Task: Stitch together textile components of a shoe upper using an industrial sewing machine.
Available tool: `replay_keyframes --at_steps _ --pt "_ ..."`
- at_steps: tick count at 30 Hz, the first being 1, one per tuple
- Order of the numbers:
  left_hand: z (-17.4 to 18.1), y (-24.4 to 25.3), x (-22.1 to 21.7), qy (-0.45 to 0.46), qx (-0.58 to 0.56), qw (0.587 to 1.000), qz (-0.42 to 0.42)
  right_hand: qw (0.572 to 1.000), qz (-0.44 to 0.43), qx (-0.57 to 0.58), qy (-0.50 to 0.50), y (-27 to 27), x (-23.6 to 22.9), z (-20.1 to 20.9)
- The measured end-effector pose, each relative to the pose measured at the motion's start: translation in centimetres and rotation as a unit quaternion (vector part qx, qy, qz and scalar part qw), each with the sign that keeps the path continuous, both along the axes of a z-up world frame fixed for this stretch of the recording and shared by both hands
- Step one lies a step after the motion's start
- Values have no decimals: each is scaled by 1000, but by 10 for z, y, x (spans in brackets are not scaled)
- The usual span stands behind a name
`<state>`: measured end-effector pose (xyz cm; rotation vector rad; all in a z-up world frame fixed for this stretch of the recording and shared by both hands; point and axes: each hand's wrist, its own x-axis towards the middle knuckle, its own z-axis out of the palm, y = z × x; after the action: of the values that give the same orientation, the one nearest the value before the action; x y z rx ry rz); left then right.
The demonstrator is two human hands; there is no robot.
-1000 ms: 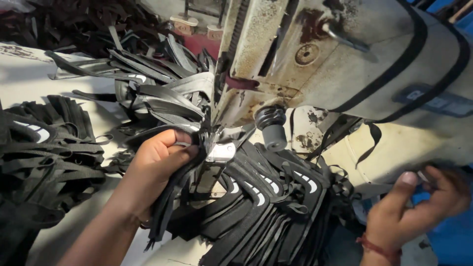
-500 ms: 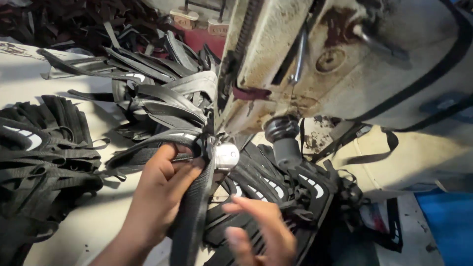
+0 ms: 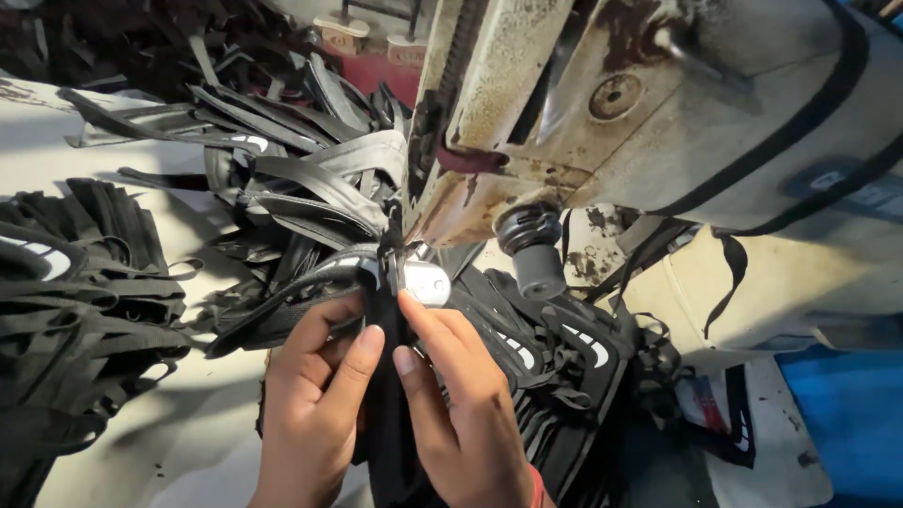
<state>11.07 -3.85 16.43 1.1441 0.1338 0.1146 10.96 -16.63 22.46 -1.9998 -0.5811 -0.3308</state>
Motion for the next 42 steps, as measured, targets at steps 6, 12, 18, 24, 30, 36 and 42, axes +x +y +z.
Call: replay_keyframes --at_steps 6,12,18,24,30,36,42 --pt "2 4 11 1 24 1000 0 1000 5 -2 -7 -2 13 -3" --pt "-7 5 1 24 53 998 5 1000 2 3 -1 -4 13 -3" --pt "11 8 -4 14 116 993 4 1000 -20 12 -14 0 -1 3" --pt "19 7 22 -8 1 999 -40 1000 -21 2 -20 -2 -13 4" --pt "21 13 47 18 -1 996 -89 988 124 54 -73 -6 -28 -119" --pt "-63 -25 -13 180 323 916 -158 781 10 -131 610 -67 -58 -192" --pt "-86 -64 -21 -160 353 884 -261 988 -92 -122 14 -68 -22 -29"
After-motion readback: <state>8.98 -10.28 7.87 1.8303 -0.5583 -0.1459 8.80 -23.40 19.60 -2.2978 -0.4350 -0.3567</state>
